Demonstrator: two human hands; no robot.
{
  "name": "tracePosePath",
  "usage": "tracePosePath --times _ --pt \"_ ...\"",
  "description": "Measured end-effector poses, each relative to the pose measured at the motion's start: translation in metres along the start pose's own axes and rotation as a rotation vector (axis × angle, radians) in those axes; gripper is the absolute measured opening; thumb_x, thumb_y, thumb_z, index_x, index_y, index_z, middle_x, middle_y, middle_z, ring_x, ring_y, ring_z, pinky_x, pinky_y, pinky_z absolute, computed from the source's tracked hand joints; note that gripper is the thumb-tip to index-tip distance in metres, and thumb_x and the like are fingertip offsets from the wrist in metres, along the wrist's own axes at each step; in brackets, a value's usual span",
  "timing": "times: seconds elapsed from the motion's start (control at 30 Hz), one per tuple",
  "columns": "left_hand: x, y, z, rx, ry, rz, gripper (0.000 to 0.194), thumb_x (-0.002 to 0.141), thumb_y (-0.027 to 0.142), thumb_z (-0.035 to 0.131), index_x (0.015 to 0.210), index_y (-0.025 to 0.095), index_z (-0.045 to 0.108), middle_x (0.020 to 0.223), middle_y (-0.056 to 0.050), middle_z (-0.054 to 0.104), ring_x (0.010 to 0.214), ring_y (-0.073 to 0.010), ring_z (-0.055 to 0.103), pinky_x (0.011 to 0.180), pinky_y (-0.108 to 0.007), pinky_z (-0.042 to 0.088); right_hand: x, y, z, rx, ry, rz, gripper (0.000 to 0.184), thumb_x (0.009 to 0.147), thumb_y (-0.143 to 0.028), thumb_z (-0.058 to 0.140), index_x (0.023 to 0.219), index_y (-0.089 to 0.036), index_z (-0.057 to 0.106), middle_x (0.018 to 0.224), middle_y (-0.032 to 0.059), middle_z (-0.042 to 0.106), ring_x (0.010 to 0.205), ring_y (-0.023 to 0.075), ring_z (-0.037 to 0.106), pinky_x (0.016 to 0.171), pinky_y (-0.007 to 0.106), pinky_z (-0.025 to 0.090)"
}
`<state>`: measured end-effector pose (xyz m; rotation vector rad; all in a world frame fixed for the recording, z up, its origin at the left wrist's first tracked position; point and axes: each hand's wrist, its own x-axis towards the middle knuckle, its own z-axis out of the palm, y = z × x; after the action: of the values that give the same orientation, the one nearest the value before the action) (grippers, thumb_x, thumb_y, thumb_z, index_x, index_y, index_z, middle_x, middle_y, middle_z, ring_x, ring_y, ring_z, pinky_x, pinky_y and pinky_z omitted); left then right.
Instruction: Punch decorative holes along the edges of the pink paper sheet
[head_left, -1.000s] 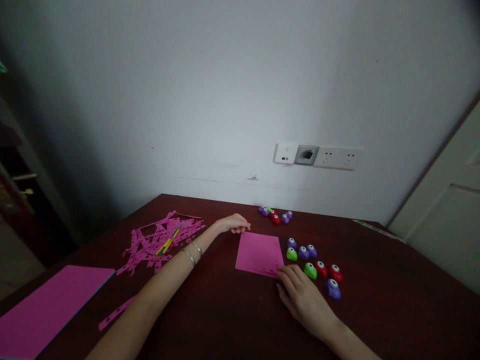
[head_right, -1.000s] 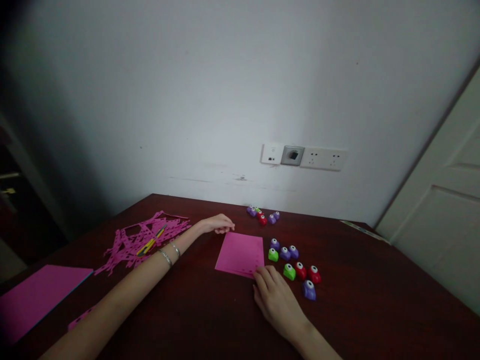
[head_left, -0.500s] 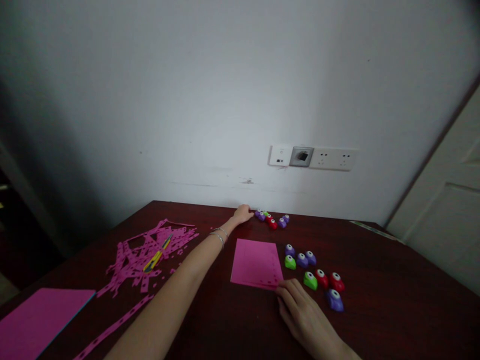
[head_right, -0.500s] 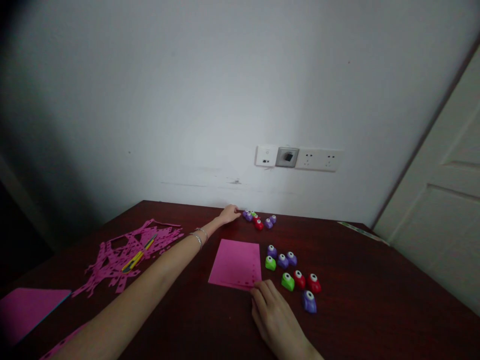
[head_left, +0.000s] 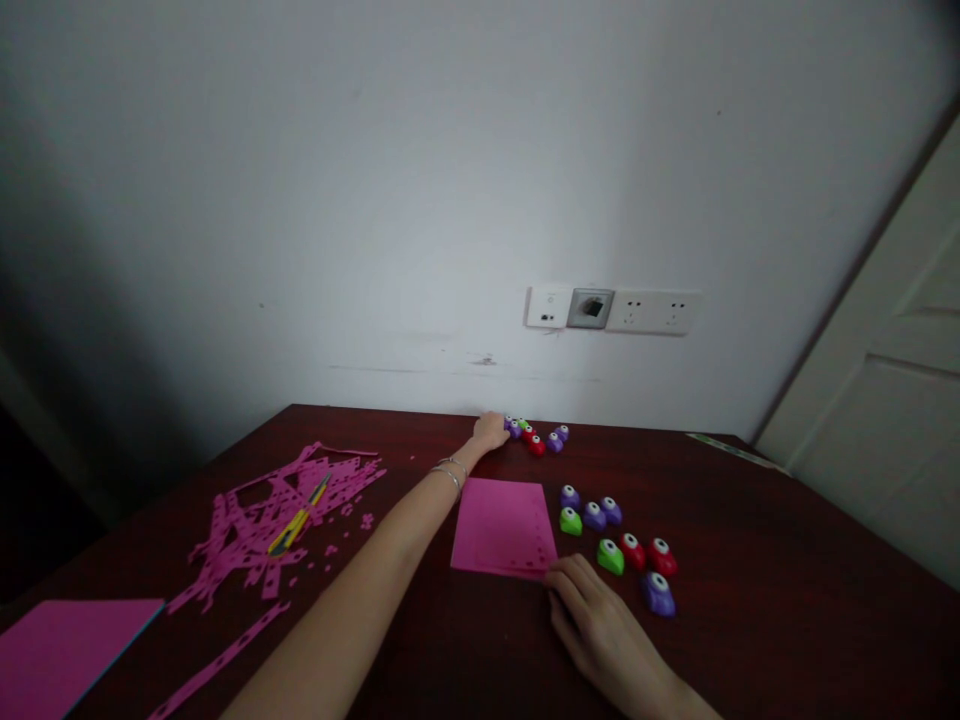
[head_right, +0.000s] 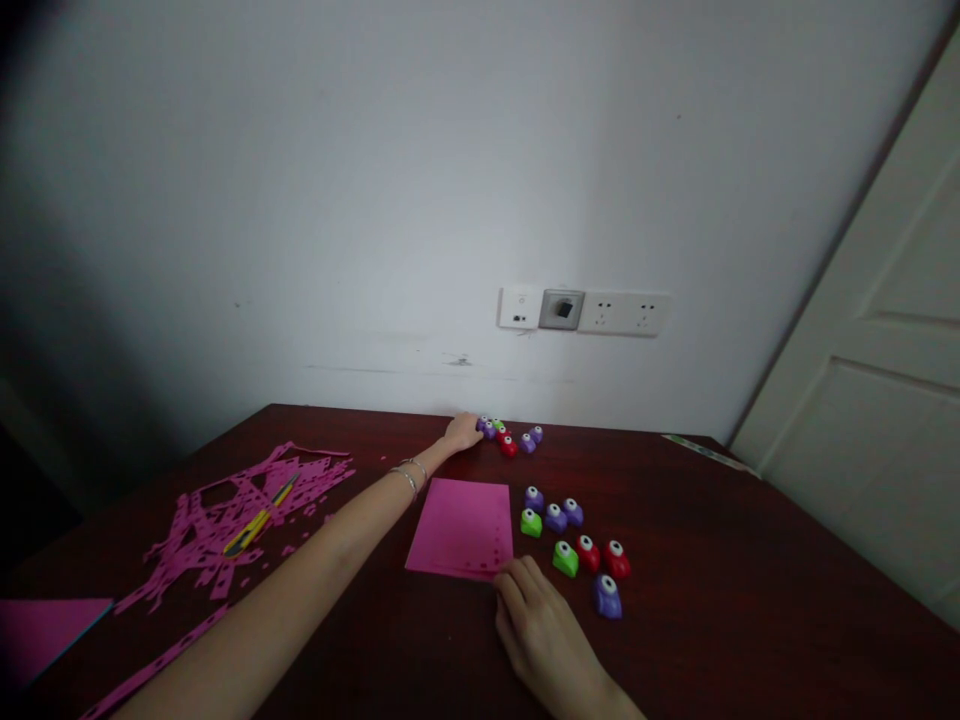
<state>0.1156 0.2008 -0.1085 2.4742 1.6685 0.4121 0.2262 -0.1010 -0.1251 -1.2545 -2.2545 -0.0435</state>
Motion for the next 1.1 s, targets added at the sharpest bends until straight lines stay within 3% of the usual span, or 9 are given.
tracePosePath --times 0.4,0.67,0.97,1.1 --pt "0.0 0.002 0.004 -0.043 0.038 -0.082 0.025 0.079 0.029 0.054 0.097 0.016 0.065 0.109 -0.013 0.061 0.108 -0.0248 0.053 0.086 -0.032 0.042 -0.002 0.004 0.004 0.061 -0.036 0.047 0.022 0.085 -0.007 0.036 0.091 -0.02 0.052 0.089 0.0061 0.056 0.082 0.0192 0.054 0.076 0.037 0.049" --pt "-0.006 -0.008 0.006 -0.171 0.098 -0.142 0.027 0.074 0.035 0.058 0.09 0.014 0.066 0.098 -0.013 0.066 0.095 -0.0246 0.06 0.079 -0.031 0.044 -0.001 0.003 0.0 0.078 -0.024 0.08 0.018 0.083 -0.007 0.038 0.085 -0.02 0.051 0.087 0.0057 0.056 0.079 0.0184 0.056 0.071 0.033 0.051" --pt "-0.055 -0.032 -0.009 -0.436 0.191 -0.29 0.025 0.074 0.032 0.059 0.089 0.015 0.068 0.095 -0.01 0.068 0.089 -0.0183 0.062 0.073 -0.023 0.043 -0.002 0.0 0.001 0.015 0.082 0.008 0.019 0.083 -0.01 0.04 0.09 -0.02 0.054 0.097 0.0077 0.057 0.089 0.0199 0.057 0.079 0.035 0.051" --pt "-0.084 -0.04 -0.021 -0.545 0.249 -0.31 0.024 0.074 0.03 0.06 0.089 0.013 0.068 0.092 -0.009 0.069 0.085 -0.0158 0.063 0.072 -0.021 0.042 -0.004 -0.001 0.0 -0.001 0.06 -0.011 0.021 0.084 -0.011 0.04 0.095 -0.02 0.055 0.096 0.0077 0.057 0.089 0.0199 0.058 0.081 0.036 0.051"
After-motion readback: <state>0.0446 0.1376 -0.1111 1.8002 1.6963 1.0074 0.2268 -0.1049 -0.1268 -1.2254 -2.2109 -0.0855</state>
